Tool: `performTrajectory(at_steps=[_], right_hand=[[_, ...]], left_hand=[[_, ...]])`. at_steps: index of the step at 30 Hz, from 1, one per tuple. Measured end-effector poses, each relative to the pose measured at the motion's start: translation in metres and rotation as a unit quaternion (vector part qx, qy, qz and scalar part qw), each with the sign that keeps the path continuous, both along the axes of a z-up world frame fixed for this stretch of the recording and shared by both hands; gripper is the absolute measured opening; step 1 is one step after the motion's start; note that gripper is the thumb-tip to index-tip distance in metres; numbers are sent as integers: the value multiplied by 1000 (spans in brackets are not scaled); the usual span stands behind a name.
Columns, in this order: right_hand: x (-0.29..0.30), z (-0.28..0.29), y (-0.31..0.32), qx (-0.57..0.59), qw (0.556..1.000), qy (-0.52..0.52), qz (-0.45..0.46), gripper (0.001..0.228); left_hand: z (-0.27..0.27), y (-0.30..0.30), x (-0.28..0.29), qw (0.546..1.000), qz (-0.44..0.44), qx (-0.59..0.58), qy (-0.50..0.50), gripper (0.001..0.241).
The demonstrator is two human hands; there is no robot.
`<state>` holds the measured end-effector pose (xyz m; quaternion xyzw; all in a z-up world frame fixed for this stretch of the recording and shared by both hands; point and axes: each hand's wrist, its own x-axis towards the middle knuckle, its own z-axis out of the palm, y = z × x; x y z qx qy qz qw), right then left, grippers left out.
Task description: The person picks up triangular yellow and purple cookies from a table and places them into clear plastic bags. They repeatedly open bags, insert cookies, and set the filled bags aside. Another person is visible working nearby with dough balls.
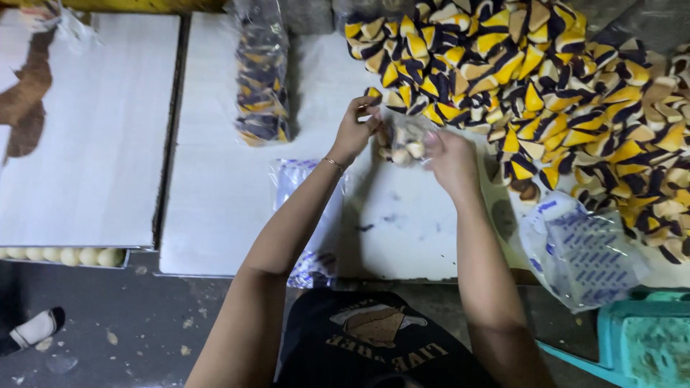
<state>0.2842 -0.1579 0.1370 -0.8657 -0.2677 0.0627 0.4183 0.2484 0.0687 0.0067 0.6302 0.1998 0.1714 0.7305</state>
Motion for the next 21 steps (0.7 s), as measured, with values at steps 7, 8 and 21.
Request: performTrajectory(at_steps=[7, 8, 21], right_hand=[[-19, 76, -53, 19, 999, -25, 40, 17], [-36, 86, -65, 64, 996, -11, 67, 16], [-108, -18, -109, 29, 952, 64, 298, 27]], left_hand=[[53, -79, -44, 994, -73, -72, -29, 68], [72, -87, -53, 979, -166, -116, -34, 100], [131, -130, -201, 697, -141, 683, -165, 11]])
